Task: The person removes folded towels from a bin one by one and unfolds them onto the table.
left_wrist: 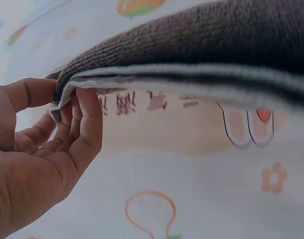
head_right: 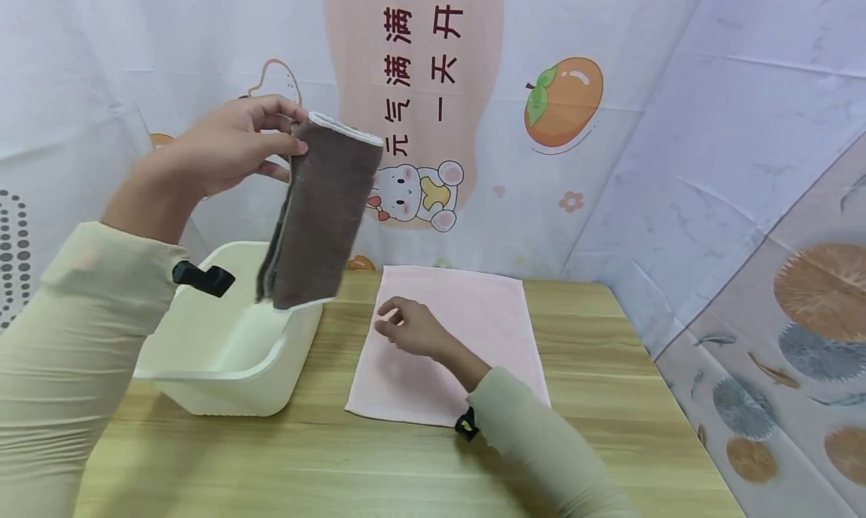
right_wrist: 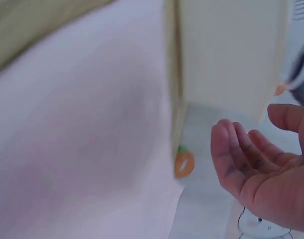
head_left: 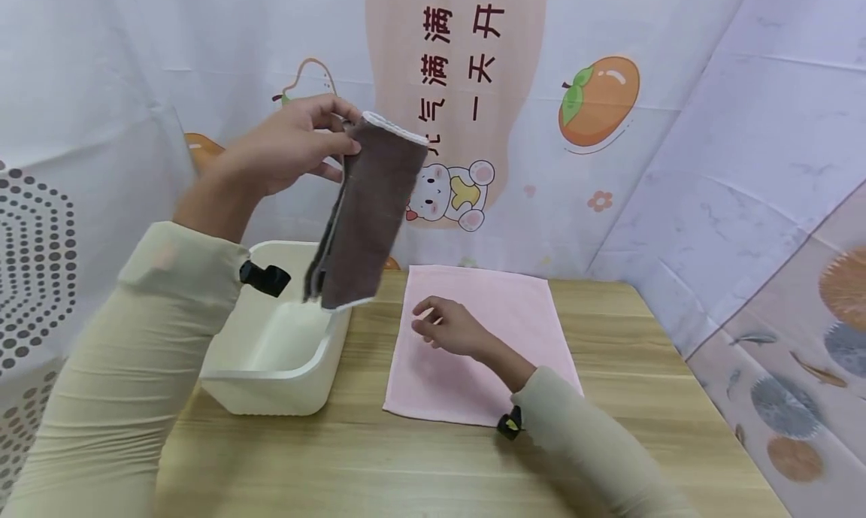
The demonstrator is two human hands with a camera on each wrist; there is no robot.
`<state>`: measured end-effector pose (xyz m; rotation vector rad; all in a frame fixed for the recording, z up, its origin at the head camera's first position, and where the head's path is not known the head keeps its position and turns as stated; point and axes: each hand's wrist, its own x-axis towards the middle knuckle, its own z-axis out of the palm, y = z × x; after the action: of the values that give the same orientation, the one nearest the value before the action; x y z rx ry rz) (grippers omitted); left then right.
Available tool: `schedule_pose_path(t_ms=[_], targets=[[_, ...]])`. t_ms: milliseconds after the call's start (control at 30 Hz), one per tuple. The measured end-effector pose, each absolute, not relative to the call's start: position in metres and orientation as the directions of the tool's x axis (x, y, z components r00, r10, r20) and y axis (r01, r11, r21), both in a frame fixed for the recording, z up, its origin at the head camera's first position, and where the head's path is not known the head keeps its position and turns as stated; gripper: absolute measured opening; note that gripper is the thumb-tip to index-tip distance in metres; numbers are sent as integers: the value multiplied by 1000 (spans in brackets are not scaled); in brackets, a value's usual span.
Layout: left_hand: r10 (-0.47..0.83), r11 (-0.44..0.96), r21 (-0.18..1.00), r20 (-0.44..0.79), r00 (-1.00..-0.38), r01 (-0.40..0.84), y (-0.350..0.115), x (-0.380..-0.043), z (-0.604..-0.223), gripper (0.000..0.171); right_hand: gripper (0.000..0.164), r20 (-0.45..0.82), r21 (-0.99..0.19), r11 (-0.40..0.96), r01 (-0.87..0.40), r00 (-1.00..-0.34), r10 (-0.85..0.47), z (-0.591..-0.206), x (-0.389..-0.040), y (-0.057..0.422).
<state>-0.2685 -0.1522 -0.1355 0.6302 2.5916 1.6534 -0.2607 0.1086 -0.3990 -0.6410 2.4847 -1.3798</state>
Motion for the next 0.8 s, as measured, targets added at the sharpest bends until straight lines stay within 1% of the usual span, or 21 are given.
schedule_pose_path(t_ms=[100, 167, 267, 367, 433, 467, 533, 667, 800], targets=[[356, 323, 882, 223, -908, 343, -138, -265, -135, 26, 32, 56, -715, 590, -376, -871, -487, -405, -266, 135], [372, 298, 888, 230, -899, 350, -128, -263, -137, 26, 32, 76, -626, 653, -426, -867, -493, -409, -268, 154], [392, 285, 889, 232, -890, 357, -115, -261, -144, 26, 34, 88, -490, 725, -484, -855, -511, -414, -271, 182], [419, 270, 891, 232, -878, 364, -100, -259, -152, 26, 38, 88, -319, 791, -522, -848, -523, -416, -271, 208], [441, 263, 891, 230, -868, 369, -89, -258, -158, 27, 42, 87, -214, 814, -539, -841, -534, -417, -271, 224], [453, 256, 891, 232, -861, 375, -83, -257, -161, 27, 44, 82, -182, 821, -542, -840, -536, -418, -271, 231], [473, 246, 893, 228, -851, 376, -73, -256, -167, 28, 49, 74, -145, 826, -545, -838, -541, -420, -271, 242], [492, 250, 888, 228, -840, 387, -59, -257, -181, 27, 56, 49, -126, 816, -564, -825, -562, -428, -275, 260], [512, 268, 881, 212, -832, 390, -49, -260, -197, 27, 56, 50, -96, 790, -606, -796, -604, -440, -281, 271]])
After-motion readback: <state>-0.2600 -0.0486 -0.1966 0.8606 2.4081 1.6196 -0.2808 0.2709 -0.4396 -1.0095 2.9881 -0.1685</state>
